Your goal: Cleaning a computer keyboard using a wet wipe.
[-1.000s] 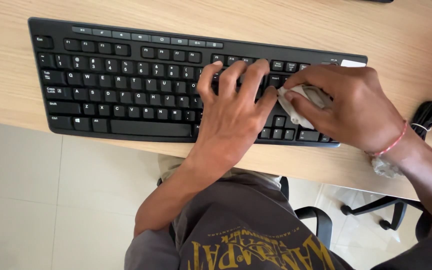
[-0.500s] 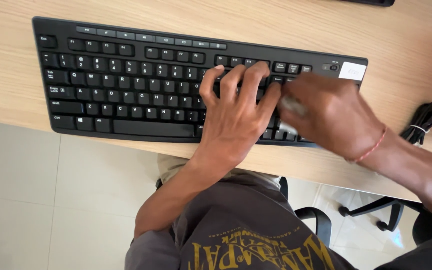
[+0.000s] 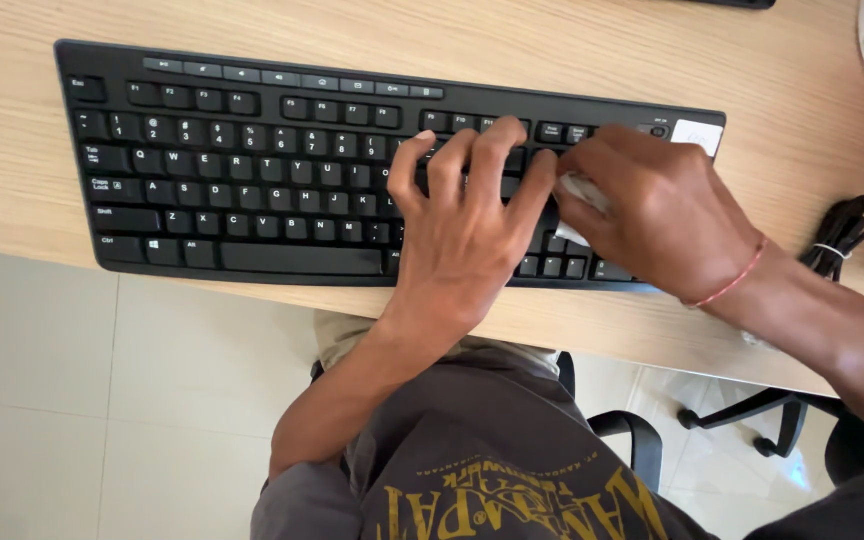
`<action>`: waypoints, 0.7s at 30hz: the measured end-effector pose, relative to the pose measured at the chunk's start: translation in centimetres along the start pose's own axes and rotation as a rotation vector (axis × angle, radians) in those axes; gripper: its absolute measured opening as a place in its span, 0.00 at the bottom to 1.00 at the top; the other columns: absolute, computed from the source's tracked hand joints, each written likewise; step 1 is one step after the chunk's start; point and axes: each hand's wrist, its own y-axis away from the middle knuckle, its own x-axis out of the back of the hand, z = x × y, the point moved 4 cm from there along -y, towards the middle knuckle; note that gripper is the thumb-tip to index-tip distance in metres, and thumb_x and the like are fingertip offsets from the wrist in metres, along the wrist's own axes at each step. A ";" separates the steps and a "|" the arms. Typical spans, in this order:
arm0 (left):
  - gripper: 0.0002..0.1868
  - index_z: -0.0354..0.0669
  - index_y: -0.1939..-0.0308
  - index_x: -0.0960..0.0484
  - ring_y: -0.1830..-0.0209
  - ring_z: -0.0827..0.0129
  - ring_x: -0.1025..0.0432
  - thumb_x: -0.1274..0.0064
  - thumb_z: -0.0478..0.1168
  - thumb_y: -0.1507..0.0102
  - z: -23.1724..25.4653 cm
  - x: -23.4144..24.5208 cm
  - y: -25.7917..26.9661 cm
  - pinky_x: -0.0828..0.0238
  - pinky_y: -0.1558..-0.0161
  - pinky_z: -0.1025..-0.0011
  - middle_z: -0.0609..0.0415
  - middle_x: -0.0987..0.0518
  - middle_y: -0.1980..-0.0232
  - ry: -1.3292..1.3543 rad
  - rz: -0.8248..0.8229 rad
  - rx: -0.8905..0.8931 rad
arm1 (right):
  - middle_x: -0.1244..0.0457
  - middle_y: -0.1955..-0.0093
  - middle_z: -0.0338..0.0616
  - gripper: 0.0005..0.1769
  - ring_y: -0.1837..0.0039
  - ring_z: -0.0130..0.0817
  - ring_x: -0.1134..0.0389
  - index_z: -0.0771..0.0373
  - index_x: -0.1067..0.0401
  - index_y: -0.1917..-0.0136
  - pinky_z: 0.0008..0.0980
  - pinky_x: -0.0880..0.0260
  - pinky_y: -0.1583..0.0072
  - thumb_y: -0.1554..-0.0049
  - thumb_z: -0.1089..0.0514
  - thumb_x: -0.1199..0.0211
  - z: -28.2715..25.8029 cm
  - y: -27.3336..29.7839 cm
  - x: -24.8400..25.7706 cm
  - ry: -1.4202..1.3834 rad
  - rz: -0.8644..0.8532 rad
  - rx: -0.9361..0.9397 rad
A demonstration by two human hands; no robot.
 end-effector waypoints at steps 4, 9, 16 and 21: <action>0.16 0.50 0.43 0.19 0.35 0.61 0.39 0.41 0.33 0.34 -0.1 0.2 0.0 0.52 0.29 0.49 0.55 0.33 0.36 -0.024 -0.015 0.012 | 0.34 0.60 0.55 0.13 0.61 0.48 0.30 0.74 0.26 0.53 0.41 0.26 0.61 0.51 0.68 0.29 -0.1 0.9 -1.0 -0.006 -0.010 0.072; 0.16 0.50 0.41 0.19 0.36 0.61 0.39 0.41 0.32 0.32 0.0 0.2 -0.1 0.52 0.29 0.49 0.55 0.34 0.36 -0.012 -0.008 0.025 | 0.36 0.59 0.55 0.11 0.62 0.49 0.30 0.75 0.27 0.53 0.42 0.27 0.62 0.46 0.68 0.29 -0.2 0.4 -0.7 0.069 0.004 0.052; 0.17 0.49 0.41 0.19 0.35 0.60 0.40 0.41 0.32 0.33 0.0 0.4 -0.2 0.53 0.29 0.49 0.54 0.34 0.36 0.000 -0.028 0.023 | 0.36 0.58 0.55 0.11 0.62 0.50 0.30 0.74 0.27 0.52 0.42 0.26 0.62 0.48 0.68 0.31 -0.1 0.9 -0.9 -0.041 -0.021 0.037; 0.15 0.49 0.40 0.19 0.31 0.59 0.41 0.39 0.34 0.31 -0.1 0.4 -0.2 0.54 0.29 0.49 0.54 0.34 0.33 0.006 -0.040 0.039 | 0.37 0.58 0.57 0.09 0.63 0.53 0.32 0.74 0.30 0.52 0.45 0.28 0.62 0.43 0.68 0.32 -0.3 1.2 -1.5 0.072 0.031 0.009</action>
